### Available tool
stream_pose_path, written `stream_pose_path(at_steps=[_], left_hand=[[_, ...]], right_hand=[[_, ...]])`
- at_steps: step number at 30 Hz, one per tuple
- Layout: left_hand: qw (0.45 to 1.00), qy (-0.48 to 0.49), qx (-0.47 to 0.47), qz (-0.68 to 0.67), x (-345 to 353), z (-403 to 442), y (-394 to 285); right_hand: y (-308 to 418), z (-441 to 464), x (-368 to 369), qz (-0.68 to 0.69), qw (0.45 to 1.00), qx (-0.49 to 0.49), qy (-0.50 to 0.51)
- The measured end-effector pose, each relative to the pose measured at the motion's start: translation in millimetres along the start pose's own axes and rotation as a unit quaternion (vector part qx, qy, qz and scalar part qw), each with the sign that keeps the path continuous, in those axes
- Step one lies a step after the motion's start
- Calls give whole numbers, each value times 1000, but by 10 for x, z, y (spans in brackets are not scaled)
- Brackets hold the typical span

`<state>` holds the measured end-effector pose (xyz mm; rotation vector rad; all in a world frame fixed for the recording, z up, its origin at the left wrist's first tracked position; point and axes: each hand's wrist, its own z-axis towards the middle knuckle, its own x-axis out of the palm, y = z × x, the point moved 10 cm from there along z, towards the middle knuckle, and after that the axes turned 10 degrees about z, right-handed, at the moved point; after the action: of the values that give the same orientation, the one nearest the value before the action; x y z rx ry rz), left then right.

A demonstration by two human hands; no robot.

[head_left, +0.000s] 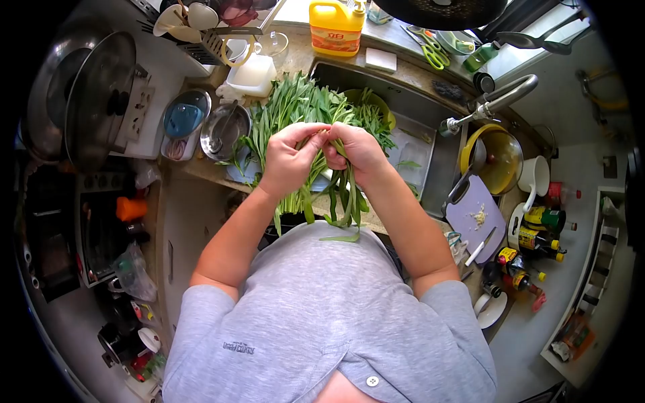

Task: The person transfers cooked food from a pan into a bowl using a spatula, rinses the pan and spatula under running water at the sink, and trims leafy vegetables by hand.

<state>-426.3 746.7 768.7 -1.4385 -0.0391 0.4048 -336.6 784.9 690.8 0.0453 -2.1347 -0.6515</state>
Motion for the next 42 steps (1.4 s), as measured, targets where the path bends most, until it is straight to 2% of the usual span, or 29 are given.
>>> stream_pose_path(at_steps=[1,3,4,5,6,7,9,10,13,14,15,17,18,21,23,25,27,29,31,33,37,39,41,42], left_hand=[[995,-38,60,66,-46,-31,-158],[989,-149,-19,-11,-386,-74,-114],[977,-139,-88,-137,-513,-74,-21],[964,-137,-90,-211,-662,-81,17],[944,-165,-134,-252,-829,-139,1],[931,-118,-148,-312,-956,-180,124],[953,-64,-191,-226,-1218,-343,265],[959,-52,-244,-134,-1339,-467,439],[935,-9,-354,39,-1423,-801,898],[955,8,-273,118,-1459,-868,1191],[930,25,-306,201,-1443,-996,1355],[908,25,-240,342,-1347,-1121,1564],[895,16,-266,357,-1296,-1159,1573],[886,-31,-290,362,-1156,-1227,1785],[876,-35,-310,368,-1091,-1209,1886],[880,-32,-286,377,-1065,-1168,1948],[881,-31,-278,382,-1087,-1115,1903],[907,-67,-296,291,-1233,-1111,1923],[939,-81,-319,98,-1246,-1078,1848],[910,-1,-407,-75,-1158,-1122,1697],[910,12,-401,-102,-1158,-1053,1437],[911,26,-400,-100,-1116,-998,1315],[918,25,-385,-92,-1131,-964,1318],[924,27,-373,-82,-1136,-932,1322]], right_hand=[[-5,38,-75,12,1000,-7,-23],[83,109,-356,87,993,-30,-71],[208,86,-470,96,991,-44,-81],[343,60,-577,104,989,-55,-88],[623,-40,-670,37,983,-109,-140],[936,-167,-699,-30,968,-163,-190],[1454,-257,-763,-116,928,-245,-256],[1622,-143,-876,-125,926,-261,-243],[1924,388,-1256,-230,895,-285,-257],[1871,557,-1387,-252,879,-266,-305],[1898,1015,-1922,-403,838,-226,-290],[1719,895,-1951,-609,622,-223,-438],[1529,884,-1849,-605,662,-183,-403],[996,742,-1253,-660,598,-343,-299],[608,495,-625,-653,585,-436,-203],[210,327,-130,-660,594,-447,-109],[-105,187,239,-666,575,-474,-29],[-331,152,399,-650,606,-458,28],[-432,152,526,-588,675,-440,63],[-534,279,552,-556,728,-395,69],[-568,357,919,-569,713,-388,130],[-687,309,1140,-623,641,-400,202],[-730,329,1155,-638,623,-400,210],[-685,269,1182,-621,616,-440,201]])
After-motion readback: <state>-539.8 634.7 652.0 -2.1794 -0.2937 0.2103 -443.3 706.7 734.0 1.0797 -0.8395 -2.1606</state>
